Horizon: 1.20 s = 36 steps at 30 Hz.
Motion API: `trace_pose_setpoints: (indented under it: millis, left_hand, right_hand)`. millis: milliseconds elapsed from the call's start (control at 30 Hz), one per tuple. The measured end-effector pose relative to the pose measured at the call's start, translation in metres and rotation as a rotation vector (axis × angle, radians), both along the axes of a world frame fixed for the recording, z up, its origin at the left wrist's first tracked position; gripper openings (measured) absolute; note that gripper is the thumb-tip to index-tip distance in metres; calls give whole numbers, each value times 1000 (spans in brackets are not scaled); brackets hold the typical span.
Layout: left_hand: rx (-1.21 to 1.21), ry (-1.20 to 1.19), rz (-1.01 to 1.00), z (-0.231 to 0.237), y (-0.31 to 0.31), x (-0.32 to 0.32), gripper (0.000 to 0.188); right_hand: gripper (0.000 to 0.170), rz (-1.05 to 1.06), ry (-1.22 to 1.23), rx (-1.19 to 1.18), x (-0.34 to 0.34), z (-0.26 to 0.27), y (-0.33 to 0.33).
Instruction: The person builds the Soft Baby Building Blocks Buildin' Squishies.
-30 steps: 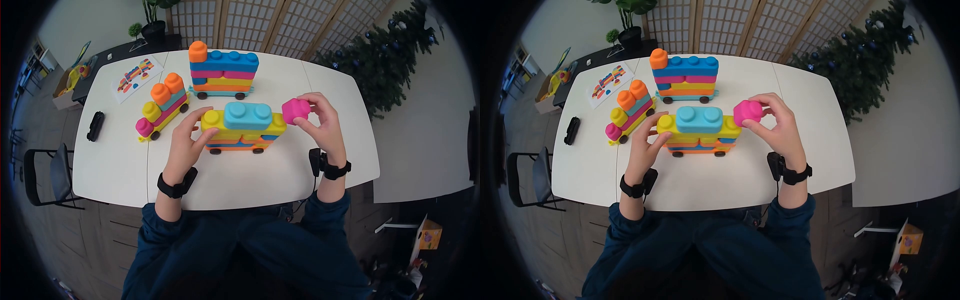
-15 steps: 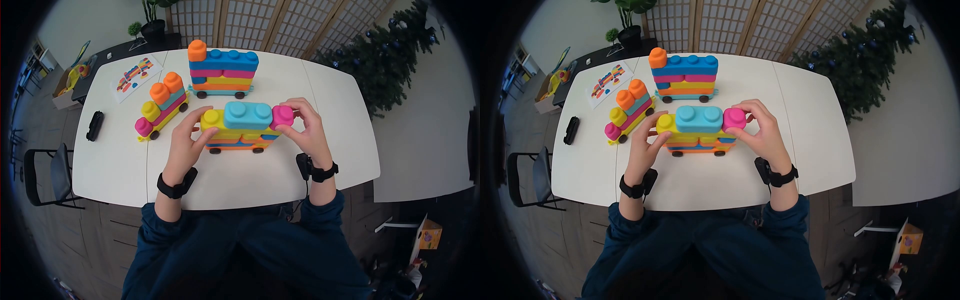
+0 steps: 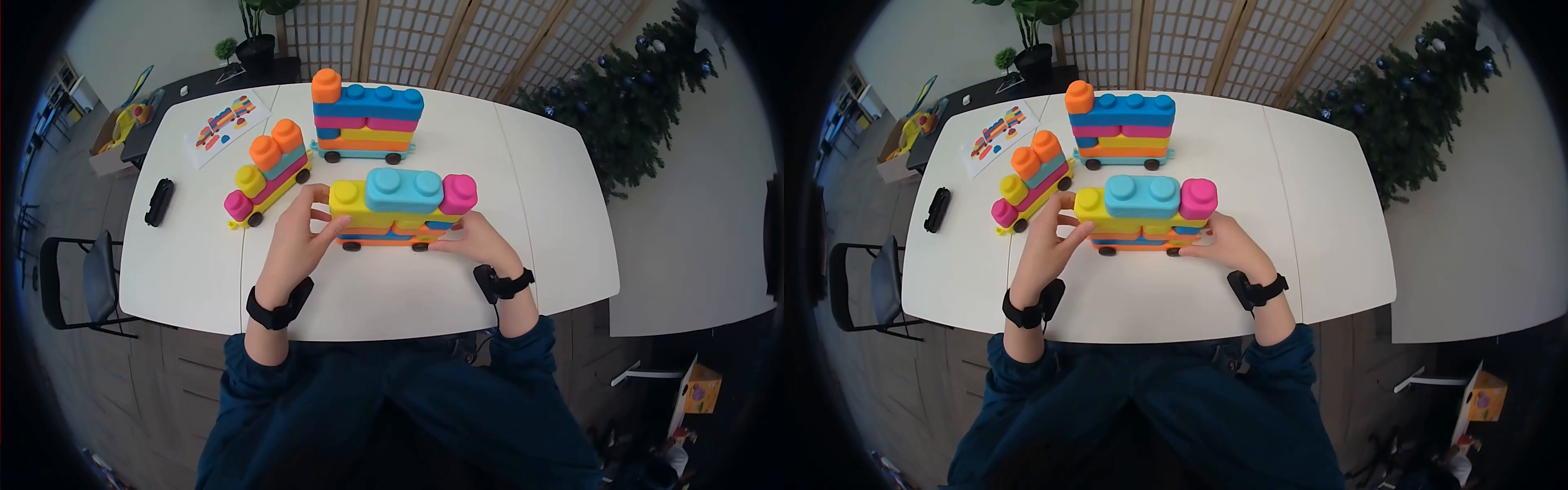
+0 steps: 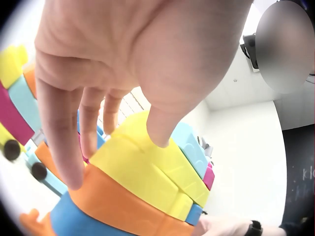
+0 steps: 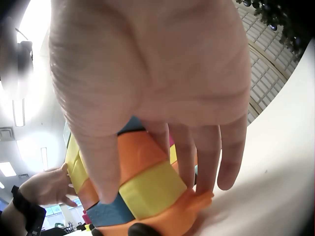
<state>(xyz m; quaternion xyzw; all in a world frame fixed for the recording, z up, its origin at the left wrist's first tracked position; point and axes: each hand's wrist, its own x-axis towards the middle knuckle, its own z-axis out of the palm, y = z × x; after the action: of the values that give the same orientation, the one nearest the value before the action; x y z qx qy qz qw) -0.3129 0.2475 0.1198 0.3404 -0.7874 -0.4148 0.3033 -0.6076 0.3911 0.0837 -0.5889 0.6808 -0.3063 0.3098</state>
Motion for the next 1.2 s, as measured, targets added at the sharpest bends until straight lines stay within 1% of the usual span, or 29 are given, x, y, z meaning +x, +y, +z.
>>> trace_pose_setpoints:
  millis: [33, 67, 100, 133, 200, 233, 300, 367, 400, 433, 467, 500, 567, 600, 667, 800, 867, 900, 967, 1000, 1067, 1100, 1167, 1200]
  left_hand:
    - [21, -6, -16, 2, 3, -3, 48]
    - [20, -7, -16, 2, 3, -7, 48]
    - [-25, -7, -48, 2, 1, -12, 44]
    - [-70, -6, -79, 2, -2, -19, 40]
    - [-99, 28, -111, 7, -6, -41, 40]
    - [-127, 64, -142, 10, -9, -55, 40]
    - [-164, 65, -169, 9, -19, -87, 41]
    - [-307, 135, -243, 8, -29, -121, 44]
    - [-308, 137, -249, 13, -34, -137, 44]
    - [-299, 51, -292, 17, -39, -151, 45]
    - [-290, -35, -335, 22, -44, -163, 47]
    - [-292, -32, -339, 25, -49, -175, 47]
    - [-219, -110, -404, 28, -56, -195, 48]
    - [-221, -109, -409, 25, -59, -201, 48]
    - [-241, -119, -395, 18, -65, -211, 46]
    - [-275, -119, -382, 25, -65, -199, 44]
    - [-548, 10, -231, 36, -70, -184, 45]
    - [-548, 7, -230, 43, -75, -175, 45]
    - [-1031, -27, 166, 51, -87, -159, 46]
    - [-1029, -30, 166, 46, -96, -155, 46]
    - [-917, -263, 312, 27, -116, -152, 42]
    - [-920, -262, 315, 22, -120, -150, 42]
    - [-946, -414, 266, 13, -127, -149, 39]
    - [-947, -415, 265, 15, -126, -150, 39]
  right_hand:
    - [61, 2, -2, 0, 0, -5, -1]
    - [57, -24, -87, -34, -2, -11, -1]
    - [53, -51, -172, -69, -3, -15, -2]
    - [53, -53, -172, -71, -6, -17, 0]
    - [44, -131, -184, -140, -17, -18, 10]
    - [44, -132, -183, -142, -22, -14, 14]
    - [42, -307, -150, -99, -31, -3, 25]
    - [40, -363, -139, -113, -46, -6, 33]
    - [41, -398, -78, -170, -54, -8, 36]
    - [41, -430, -17, -227, -63, -12, 38]
    - [42, -432, -9, -294, -72, -21, 40]
    - [42, -436, -7, -296, -80, -28, 39]
    - [47, -490, 61, -290, -93, -36, 38]
    - [47, -495, 62, -291, -94, -34, 37]
    - [55, -539, -64, -258, -94, -32, 32]
    - [61, -532, -62, -210, -96, -29, 27]
    - [62, -527, -29, -220, -98, -31, 22]
    - [62, -526, -31, -219, -100, -31, 21]
    - [61, -524, 16, -188, -102, -30, 19]
    - [61, -523, 14, -185, -102, -29, 19]
    - [59, -545, 11, -180, -101, -26, 17]
    - [59, -542, 12, -184, -103, -25, 16]
    - [56, -564, -23, -159, -105, -24, 15]
    - [56, -564, -24, -160, -106, -23, 15]
